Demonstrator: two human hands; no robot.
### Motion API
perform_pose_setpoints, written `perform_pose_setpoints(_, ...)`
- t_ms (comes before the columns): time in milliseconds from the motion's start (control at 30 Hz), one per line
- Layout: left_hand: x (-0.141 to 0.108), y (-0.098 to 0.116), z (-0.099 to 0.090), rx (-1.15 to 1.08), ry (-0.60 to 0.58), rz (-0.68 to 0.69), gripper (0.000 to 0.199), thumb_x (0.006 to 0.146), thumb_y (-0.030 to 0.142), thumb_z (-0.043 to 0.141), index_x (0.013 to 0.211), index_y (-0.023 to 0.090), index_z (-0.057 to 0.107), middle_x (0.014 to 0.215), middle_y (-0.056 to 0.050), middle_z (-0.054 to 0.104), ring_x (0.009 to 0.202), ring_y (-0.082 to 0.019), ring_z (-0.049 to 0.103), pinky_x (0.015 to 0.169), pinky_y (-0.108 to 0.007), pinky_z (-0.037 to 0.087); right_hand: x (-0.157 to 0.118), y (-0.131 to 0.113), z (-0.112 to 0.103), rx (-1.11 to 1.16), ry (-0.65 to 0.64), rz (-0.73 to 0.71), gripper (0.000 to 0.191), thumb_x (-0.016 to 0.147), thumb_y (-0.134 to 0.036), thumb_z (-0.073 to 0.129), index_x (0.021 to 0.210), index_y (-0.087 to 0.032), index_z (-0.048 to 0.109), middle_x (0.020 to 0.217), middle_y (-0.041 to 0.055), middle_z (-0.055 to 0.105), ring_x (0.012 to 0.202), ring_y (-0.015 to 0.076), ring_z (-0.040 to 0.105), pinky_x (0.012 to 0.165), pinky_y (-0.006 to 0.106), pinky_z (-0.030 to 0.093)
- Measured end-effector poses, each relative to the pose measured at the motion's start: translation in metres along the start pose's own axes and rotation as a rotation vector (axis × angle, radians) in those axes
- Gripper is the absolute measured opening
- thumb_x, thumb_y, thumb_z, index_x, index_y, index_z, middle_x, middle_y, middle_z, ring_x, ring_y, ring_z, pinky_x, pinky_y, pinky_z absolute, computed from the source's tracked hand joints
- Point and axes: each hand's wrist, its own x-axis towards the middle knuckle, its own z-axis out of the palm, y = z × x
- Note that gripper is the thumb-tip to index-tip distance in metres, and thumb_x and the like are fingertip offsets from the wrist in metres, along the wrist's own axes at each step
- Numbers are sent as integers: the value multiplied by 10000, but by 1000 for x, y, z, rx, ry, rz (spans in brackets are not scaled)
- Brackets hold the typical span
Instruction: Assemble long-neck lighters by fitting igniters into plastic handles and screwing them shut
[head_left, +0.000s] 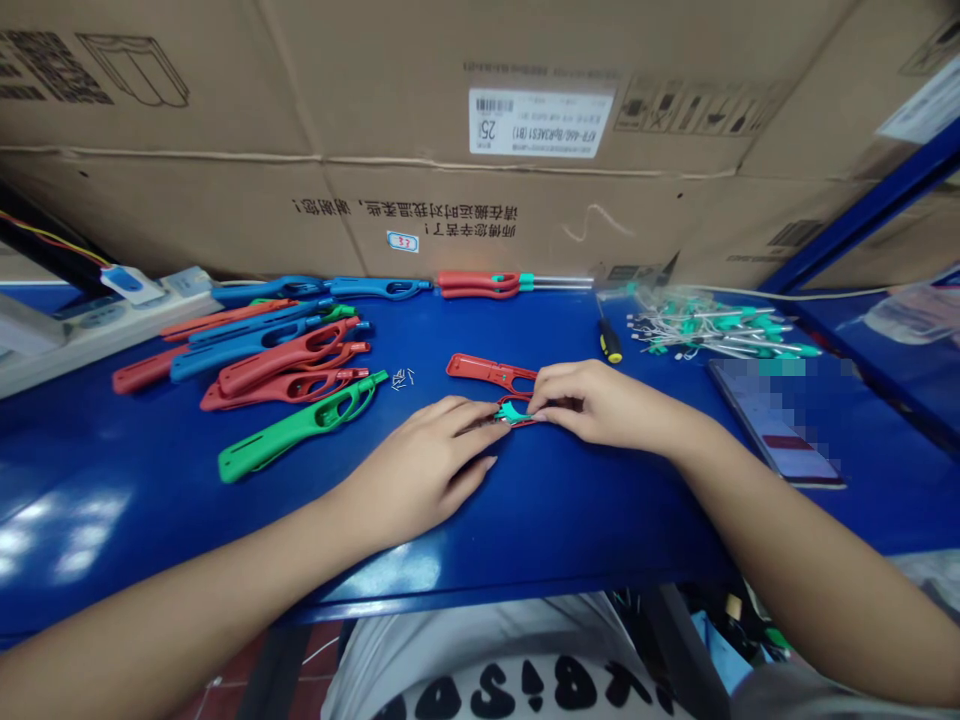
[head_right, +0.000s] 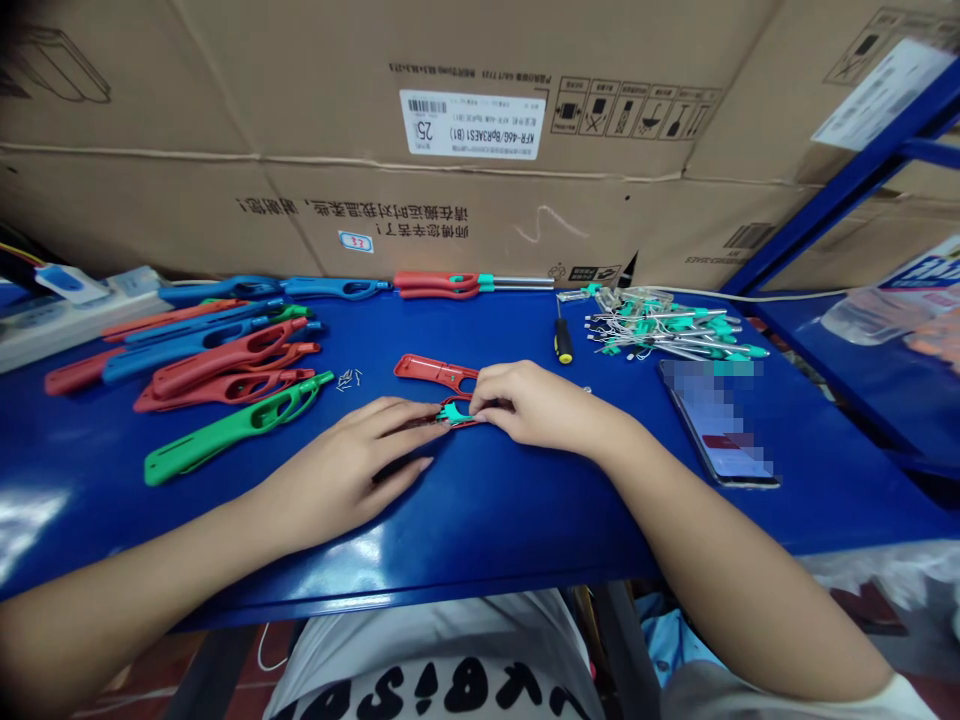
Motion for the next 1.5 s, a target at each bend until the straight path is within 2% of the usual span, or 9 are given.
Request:
perform_pose_setpoints(200,2,-1,-1,-123,35,-31,385,994,210,515,1373,236,580,1341,-74,632,1240,-239,556,1067,-443,484,1,-2,2,-59,23,3,106,912,-126,625,869,-157,717,882,57,692,785,171,635,723,294,477)
perform_pose_setpoints(400,2,0,-1,-134,29,-30,394,988,222,529,1377,240,583,1359,-90,610,1262,-259,532,1072,-474,480,-1,-2,-2,11,-11,2,144,920,-111,602,893,-169,732,933,57,713,852,173,659,802,299,501)
perform_pose_setpoints(700,2,-1,-1,-137,31,-29,386,985,215,528,1365,232,596,1359,-94,611,1263,-261,536,1075,-476,478,-2,-2,-6,9,6,14,152,935,-136,584,905,-165,730,939,62,701,857,168,649,806,298,491)
perform_pose_setpoints(800,3,-3,-1,-135,45,-14,373,987,198,520,1347,226,614,1351,-96,622,1252,-257,549,1065,-468,487,-5,-1,-14,-28,31,76,120,916,-159,611,902,-159,730,929,65,687,818,165,629,751,290,478)
perform_pose_setpoints(900,4,-4,-1,-135,55,-3,362,987,184,513,1328,218,630,1341,-102,631,1241,-260,561,1048,-469,500,-6,0,-19,-46,-6,184,52,864,-180,669,858,-159,716,855,52,681,734,156,595,660,272,445)
perform_pose_setpoints(1033,3,-4,-1,-139,52,1,368,979,163,514,1323,210,633,1338,-104,632,1243,-261,560,1048,-470,502,-3,1,-17,40,-51,330,60,851,-213,654,818,-170,681,688,10,643,593,126,523,542,241,372)
perform_pose_setpoints(1133,3,-6,0,-137,57,9,374,972,153,519,1321,218,636,1333,-100,636,1235,-257,568,1051,-474,499,-2,2,-15,104,-57,379,99,830,-263,677,794,-171,661,636,-4,616,563,119,501,523,237,361)
perform_pose_setpoints(1367,4,-8,-1,-160,77,28,369,976,166,522,1319,235,638,1310,-95,655,1228,-249,586,1037,-468,512,-9,5,-25,194,-109,366,181,899,-303,580,966,-167,680,696,6,647,537,120,548,535,249,415)
perform_pose_setpoints(1500,4,-8,-2,-188,72,16,368,973,152,518,1311,238,637,1299,-83,664,1231,-240,585,1054,-462,500,-8,4,-23,119,-26,306,165,891,-302,613,915,-159,691,721,19,659,588,123,542,556,245,406)
